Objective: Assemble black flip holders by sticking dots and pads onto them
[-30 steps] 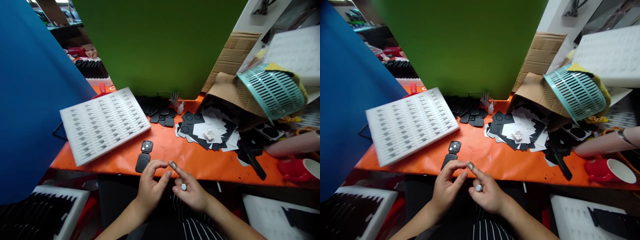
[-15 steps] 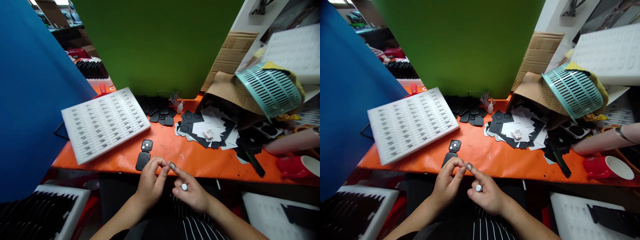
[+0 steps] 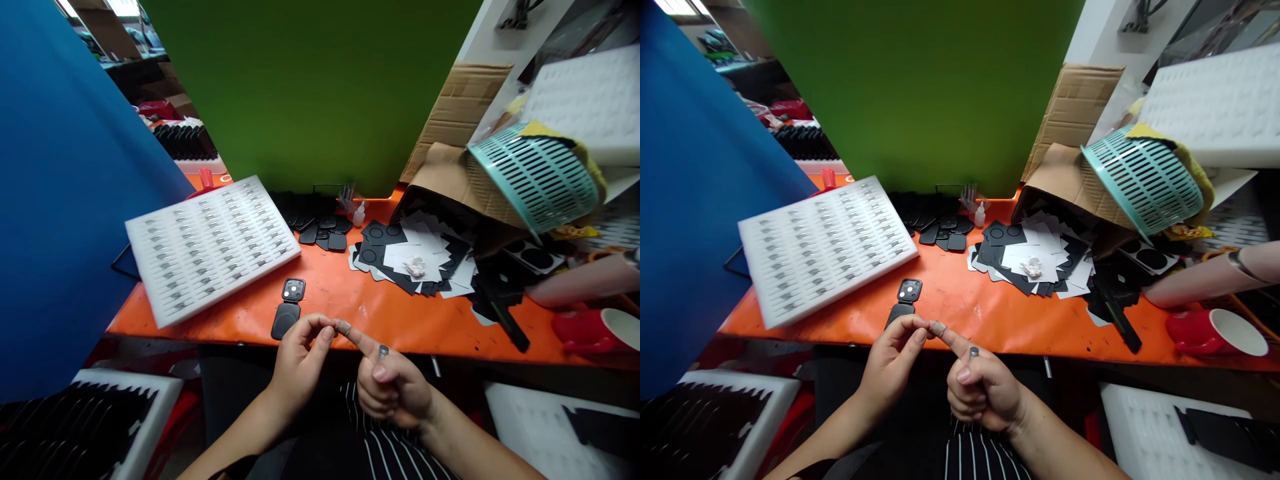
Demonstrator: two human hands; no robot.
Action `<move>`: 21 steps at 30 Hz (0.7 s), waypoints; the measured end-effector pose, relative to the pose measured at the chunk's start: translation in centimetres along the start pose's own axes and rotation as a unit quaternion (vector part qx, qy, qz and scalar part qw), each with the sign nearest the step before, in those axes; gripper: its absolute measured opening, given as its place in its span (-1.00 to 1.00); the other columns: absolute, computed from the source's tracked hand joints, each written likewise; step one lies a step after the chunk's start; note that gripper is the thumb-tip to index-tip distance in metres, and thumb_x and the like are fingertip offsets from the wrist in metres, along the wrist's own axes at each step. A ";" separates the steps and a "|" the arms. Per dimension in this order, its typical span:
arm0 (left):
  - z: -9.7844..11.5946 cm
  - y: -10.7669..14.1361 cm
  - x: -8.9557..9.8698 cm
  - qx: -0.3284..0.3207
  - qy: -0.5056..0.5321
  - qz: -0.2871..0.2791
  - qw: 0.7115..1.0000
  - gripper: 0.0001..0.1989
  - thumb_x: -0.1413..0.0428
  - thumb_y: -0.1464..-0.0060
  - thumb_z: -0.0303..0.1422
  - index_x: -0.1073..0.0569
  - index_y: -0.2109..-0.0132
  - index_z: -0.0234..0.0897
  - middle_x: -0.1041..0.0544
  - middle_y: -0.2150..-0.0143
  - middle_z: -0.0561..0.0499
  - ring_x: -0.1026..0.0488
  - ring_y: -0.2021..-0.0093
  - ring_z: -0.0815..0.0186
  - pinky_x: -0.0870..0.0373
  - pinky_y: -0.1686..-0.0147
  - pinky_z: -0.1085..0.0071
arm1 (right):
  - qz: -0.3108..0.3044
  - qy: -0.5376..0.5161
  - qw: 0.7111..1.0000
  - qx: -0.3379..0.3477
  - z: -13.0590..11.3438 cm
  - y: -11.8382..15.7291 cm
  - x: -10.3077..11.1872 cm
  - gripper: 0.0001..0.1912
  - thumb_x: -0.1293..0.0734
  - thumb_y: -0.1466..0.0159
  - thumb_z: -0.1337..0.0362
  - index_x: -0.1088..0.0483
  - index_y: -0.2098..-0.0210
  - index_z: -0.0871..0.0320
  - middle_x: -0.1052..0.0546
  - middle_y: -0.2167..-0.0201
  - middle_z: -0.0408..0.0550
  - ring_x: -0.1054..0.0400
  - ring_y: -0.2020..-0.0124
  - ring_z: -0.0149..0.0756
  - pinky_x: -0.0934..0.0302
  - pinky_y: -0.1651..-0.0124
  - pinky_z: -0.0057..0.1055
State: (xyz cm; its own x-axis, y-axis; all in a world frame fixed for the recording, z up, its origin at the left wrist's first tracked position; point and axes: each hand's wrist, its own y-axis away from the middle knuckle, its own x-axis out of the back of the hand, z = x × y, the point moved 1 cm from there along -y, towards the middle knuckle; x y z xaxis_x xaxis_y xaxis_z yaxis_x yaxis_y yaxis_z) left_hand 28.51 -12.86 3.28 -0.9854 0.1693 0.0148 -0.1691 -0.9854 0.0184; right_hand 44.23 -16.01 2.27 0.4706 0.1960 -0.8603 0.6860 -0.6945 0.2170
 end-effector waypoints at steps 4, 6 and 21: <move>-0.3 0.1 0.2 -0.007 -0.052 0.020 0.998 -0.87 -0.05 -0.06 -0.35 -0.37 0.23 -0.29 -0.46 0.26 -0.04 -0.41 0.23 0.28 -0.36 0.21 0.37 | -0.004 -0.015 1.000 -0.003 0.0 0.0 0.2 -0.15 -0.21 -0.01 0.32 0.26 -0.23 0.11 -0.07 0.84 -0.40 0.21 0.82 -0.58 0.17 0.73 -0.65; -0.3 0.1 0.2 -0.017 -0.081 0.021 0.996 -0.87 -0.07 -0.05 -0.35 -0.38 0.23 -0.28 -0.46 0.25 -0.03 -0.42 0.22 0.28 -0.36 0.20 0.37 | -0.005 -0.015 1.000 0.001 0.1 -0.1 0.2 -0.16 -0.20 -0.02 0.33 0.26 -0.23 0.09 -0.08 0.84 -0.40 0.21 0.82 -0.58 0.18 0.73 -0.66; 0.3 -0.1 0.4 -0.099 -0.223 0.021 0.969 -0.93 -0.02 -0.07 -0.40 -0.38 0.28 -0.27 -0.45 0.31 -0.03 -0.40 0.27 0.29 -0.35 0.24 0.38 | 0.068 0.121 0.990 0.036 0.2 -0.5 0.1 -0.19 -0.20 -0.06 0.40 0.24 -0.23 0.03 -0.11 0.77 -0.38 0.15 0.77 -0.58 0.19 0.68 -0.62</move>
State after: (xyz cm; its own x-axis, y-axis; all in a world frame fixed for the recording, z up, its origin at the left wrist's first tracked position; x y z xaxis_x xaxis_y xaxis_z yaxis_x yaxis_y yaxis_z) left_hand 28.13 -12.64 3.55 -0.8932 0.0746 0.4434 -0.1718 -0.9679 -0.1833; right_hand 43.80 -15.76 2.02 0.6813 0.2515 -0.6874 0.5700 -0.7715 0.2827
